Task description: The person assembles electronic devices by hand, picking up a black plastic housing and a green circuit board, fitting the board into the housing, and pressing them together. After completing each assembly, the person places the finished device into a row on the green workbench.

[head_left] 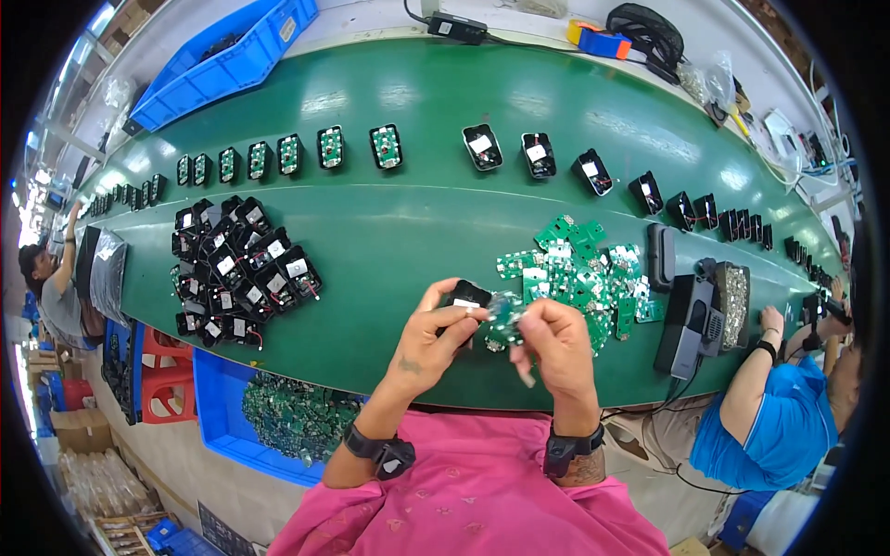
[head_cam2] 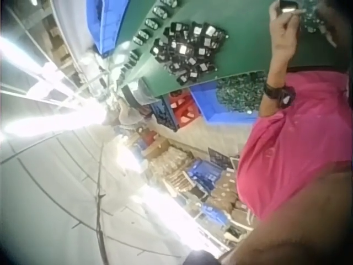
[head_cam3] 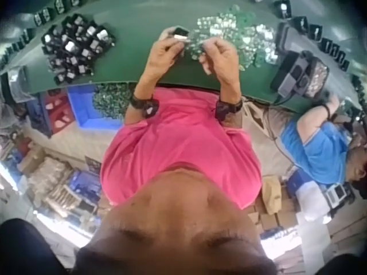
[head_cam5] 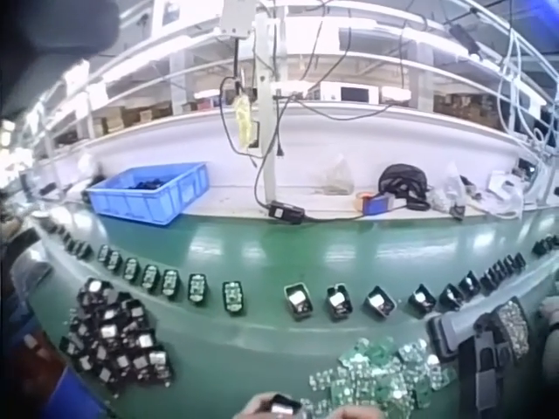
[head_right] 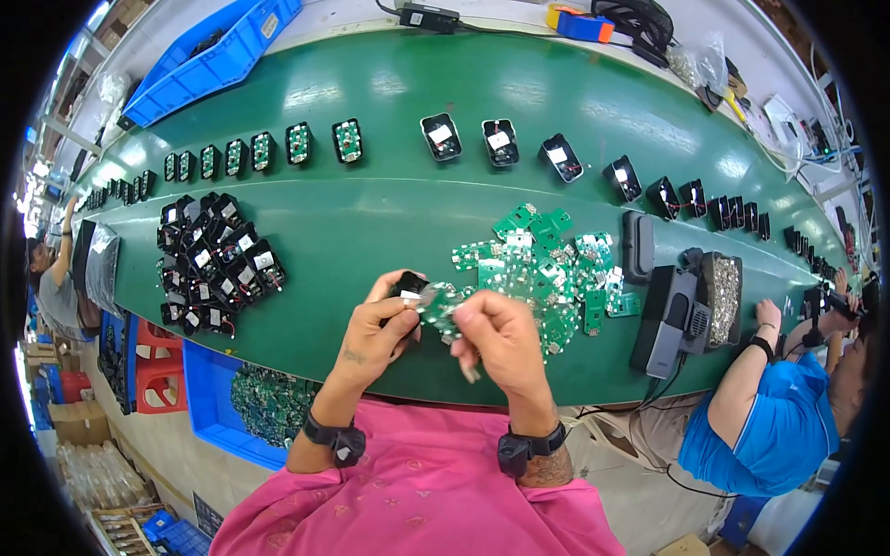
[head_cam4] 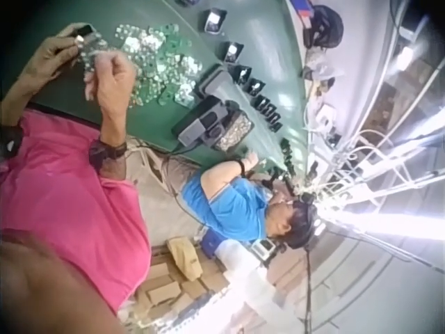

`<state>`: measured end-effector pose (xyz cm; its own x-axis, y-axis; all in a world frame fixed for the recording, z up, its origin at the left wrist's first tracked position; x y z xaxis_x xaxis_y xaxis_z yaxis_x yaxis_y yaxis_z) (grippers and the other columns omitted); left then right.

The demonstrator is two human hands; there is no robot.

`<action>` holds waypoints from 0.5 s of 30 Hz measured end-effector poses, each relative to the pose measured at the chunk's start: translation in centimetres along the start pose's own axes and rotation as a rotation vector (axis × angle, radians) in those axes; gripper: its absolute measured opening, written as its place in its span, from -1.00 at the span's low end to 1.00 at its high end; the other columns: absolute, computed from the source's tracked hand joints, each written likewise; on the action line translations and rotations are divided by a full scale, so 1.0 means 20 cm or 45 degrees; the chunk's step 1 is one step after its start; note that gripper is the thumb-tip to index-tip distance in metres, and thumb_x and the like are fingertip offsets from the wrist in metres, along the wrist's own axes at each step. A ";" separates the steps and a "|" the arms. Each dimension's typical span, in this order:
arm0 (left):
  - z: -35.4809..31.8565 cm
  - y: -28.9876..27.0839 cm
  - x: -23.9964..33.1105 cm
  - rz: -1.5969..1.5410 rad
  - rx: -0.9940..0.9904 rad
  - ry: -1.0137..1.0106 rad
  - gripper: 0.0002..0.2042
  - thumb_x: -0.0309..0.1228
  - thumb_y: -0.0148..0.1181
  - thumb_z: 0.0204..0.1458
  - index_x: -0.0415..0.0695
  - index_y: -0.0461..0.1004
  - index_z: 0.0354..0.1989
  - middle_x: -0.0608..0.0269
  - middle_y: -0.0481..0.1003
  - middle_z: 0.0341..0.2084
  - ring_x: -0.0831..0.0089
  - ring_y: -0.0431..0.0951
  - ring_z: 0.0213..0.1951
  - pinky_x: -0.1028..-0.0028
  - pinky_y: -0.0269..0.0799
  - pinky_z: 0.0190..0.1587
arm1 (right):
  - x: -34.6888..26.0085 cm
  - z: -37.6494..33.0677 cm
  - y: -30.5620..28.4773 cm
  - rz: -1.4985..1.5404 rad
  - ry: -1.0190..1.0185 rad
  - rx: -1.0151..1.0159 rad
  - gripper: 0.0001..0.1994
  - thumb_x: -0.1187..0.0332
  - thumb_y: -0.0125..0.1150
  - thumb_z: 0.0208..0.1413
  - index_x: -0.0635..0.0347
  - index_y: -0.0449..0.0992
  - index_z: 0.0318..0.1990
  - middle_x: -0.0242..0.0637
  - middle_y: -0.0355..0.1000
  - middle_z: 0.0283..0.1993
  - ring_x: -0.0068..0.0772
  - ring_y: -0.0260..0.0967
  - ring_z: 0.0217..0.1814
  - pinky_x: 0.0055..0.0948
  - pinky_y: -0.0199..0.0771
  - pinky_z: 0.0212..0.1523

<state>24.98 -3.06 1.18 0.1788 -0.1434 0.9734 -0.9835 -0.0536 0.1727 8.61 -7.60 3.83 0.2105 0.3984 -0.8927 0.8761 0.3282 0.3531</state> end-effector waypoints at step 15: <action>-0.03 0.04 0.19 0.749 0.072 0.530 -0.77 -0.65 0.26 -0.03 -0.13 0.61 -0.18 0.09 0.27 0.19 0.28 0.57 -0.27 0.33 0.52 -0.18 | 0.01 0.02 0.04 0.061 -0.008 0.143 -0.82 0.40 0.33 0.18 0.29 0.47 -0.19 -0.36 0.48 -0.53 -0.72 0.36 -0.64 -0.70 0.28 -0.75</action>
<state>24.93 -3.05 5.15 -0.4162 0.2232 0.8815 -0.9087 -0.1358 -0.3947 9.50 -7.58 3.91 0.2555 0.4060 -0.8774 0.9081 0.2108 0.3620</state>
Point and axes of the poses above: each hand's wrist, its own z-axis towards the middle knuckle, its own y-axis out of the palm, x = y × z, the point moved 6 cm from there along z, towards the middle knuckle
